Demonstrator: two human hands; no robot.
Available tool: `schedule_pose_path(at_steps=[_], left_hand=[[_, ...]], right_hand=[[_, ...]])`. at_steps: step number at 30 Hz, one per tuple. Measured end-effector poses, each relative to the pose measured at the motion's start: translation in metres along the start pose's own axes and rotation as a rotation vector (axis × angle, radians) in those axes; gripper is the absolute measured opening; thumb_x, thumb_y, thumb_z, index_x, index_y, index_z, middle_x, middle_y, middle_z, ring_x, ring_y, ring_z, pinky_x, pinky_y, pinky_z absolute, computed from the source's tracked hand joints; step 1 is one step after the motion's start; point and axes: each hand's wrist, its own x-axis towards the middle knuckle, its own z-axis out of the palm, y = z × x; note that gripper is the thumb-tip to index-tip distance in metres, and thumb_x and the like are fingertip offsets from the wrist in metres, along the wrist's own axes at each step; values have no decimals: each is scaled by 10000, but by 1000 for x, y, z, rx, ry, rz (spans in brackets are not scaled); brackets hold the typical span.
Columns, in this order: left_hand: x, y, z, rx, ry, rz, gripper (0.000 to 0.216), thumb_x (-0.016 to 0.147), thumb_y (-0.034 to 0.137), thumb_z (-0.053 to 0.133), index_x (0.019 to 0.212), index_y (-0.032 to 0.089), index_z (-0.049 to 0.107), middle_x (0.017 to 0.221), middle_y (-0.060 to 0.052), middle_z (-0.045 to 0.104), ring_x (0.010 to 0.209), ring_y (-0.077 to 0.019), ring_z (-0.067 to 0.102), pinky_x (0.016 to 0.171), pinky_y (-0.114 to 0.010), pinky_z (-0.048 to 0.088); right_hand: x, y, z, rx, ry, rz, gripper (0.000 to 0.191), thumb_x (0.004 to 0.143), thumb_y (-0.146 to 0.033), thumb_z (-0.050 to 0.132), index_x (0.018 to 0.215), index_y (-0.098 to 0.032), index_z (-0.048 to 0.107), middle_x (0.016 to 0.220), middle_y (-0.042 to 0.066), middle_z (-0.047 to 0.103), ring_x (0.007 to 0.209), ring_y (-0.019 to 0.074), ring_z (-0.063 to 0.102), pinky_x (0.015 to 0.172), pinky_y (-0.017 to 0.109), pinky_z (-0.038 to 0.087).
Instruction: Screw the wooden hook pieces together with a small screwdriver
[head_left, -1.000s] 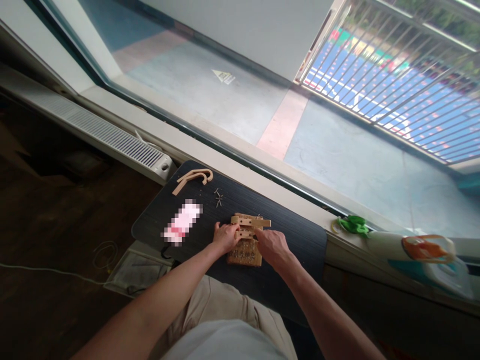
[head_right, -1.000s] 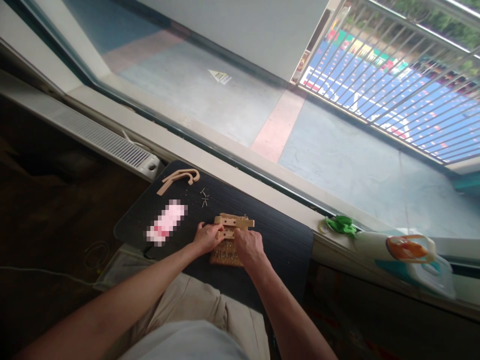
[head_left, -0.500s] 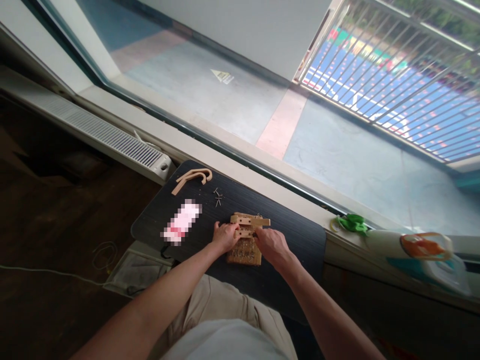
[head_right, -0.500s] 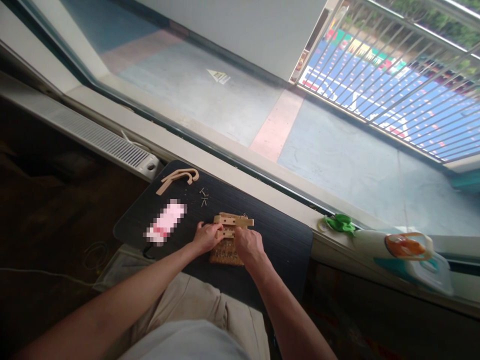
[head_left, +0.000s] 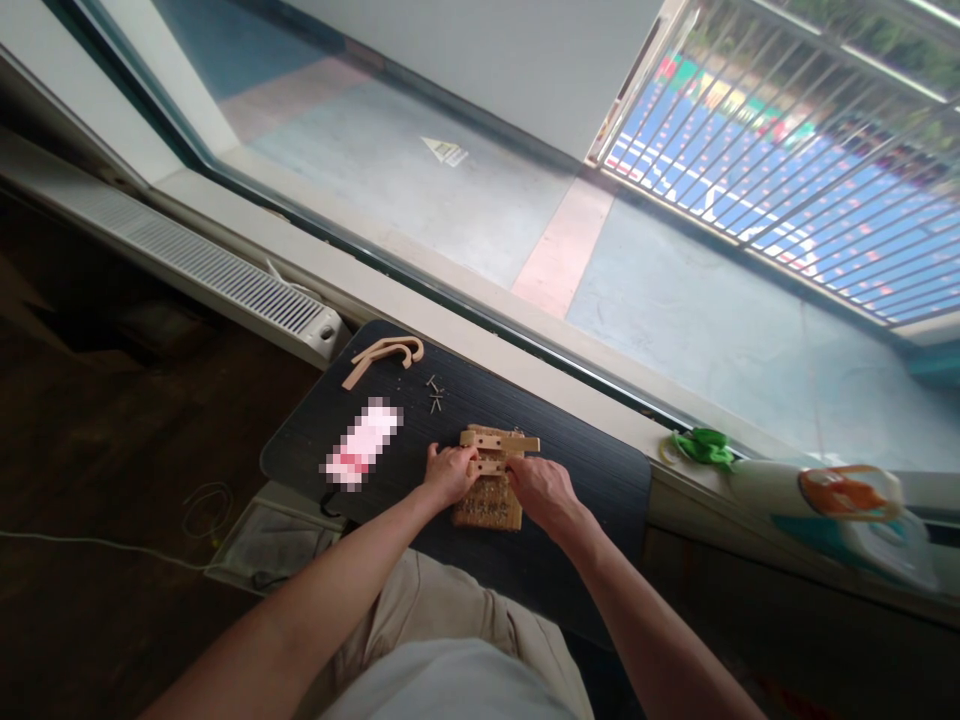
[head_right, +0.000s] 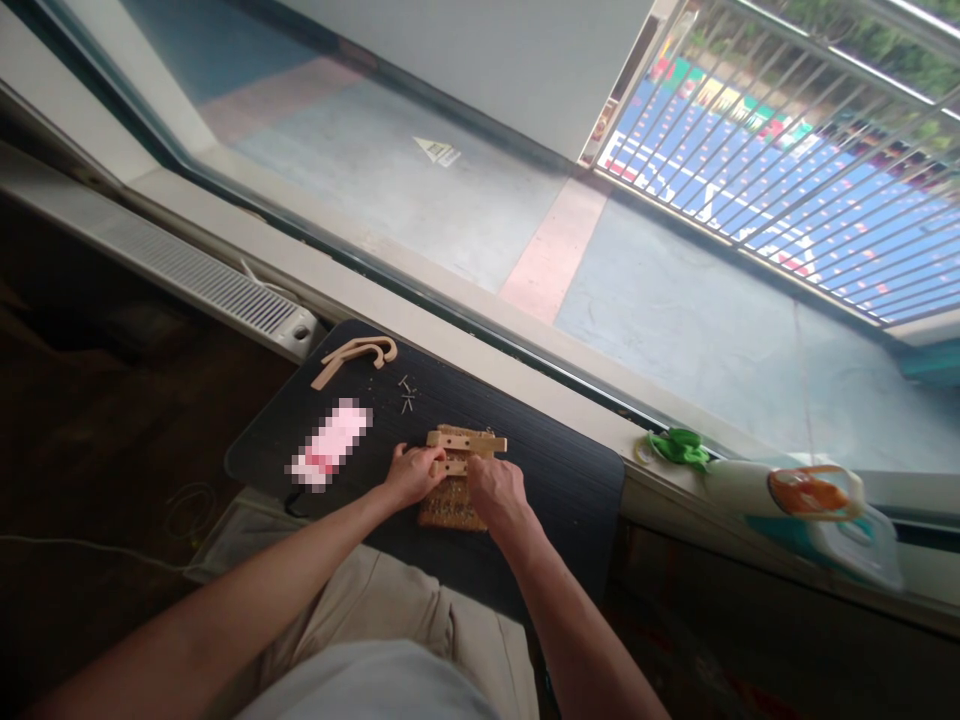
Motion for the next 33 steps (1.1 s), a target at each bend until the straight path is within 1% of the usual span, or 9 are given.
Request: schedule_pose_path(at_steps=[3, 5, 9, 13, 21, 25, 33], left_hand=[[0, 0, 0, 7, 4, 10, 303, 855, 341, 513, 1093, 155, 536, 1115, -67, 565, 999, -198, 551, 870, -436, 445], [0, -1, 0, 12, 6, 19, 303, 854, 340, 514, 1093, 154, 537, 1113, -67, 567, 997, -198, 553, 869, -436, 447], [0, -2, 1, 21, 10, 28, 304, 856, 337, 512, 1099, 156, 534, 1119, -68, 565, 997, -197, 554, 866, -435, 451], [0, -3, 2, 27, 7, 28, 306, 856, 336, 513, 1104, 157, 531, 1123, -69, 562, 996, -197, 555, 862, -432, 455], [1, -1, 1, 34, 4, 24, 307, 855, 334, 515, 1105, 155, 531, 1120, -69, 563, 991, -196, 557, 858, -430, 458], [0, -2, 2, 36, 12, 24, 307, 856, 335, 514, 1103, 154, 531, 1116, -68, 565, 988, -195, 558, 856, -429, 459], [2, -4, 6, 47, 20, 37, 306, 855, 333, 515, 1103, 155, 531, 1116, -69, 565, 983, -193, 561, 850, -425, 465]], right_hand=[[0, 0, 1, -3, 6, 20, 324, 911, -268, 282, 932, -195, 597, 862, 75, 677, 807, 172, 632, 678, 269, 417], [-1, 0, 0, -6, 12, 21, 305, 901, -265, 300, 936, -195, 595, 852, 76, 679, 797, 183, 635, 660, 274, 417], [-4, 1, -3, -4, 15, -15, 260, 861, -216, 358, 968, -232, 595, 886, 50, 679, 831, 189, 629, 664, 275, 411], [-4, 1, -1, 0, 6, -26, 263, 857, -188, 360, 942, -238, 604, 904, 46, 678, 847, 181, 625, 674, 270, 407], [0, 1, 7, -8, 5, 8, 260, 886, -242, 333, 933, -201, 585, 861, 69, 679, 810, 189, 635, 650, 276, 418], [-2, -1, 5, -18, 4, 0, 249, 876, -224, 346, 925, -204, 590, 845, 71, 678, 807, 192, 636, 648, 277, 416], [-4, 1, 1, -16, -8, -18, 267, 881, -229, 349, 941, -230, 608, 900, 60, 673, 847, 183, 626, 678, 275, 412]])
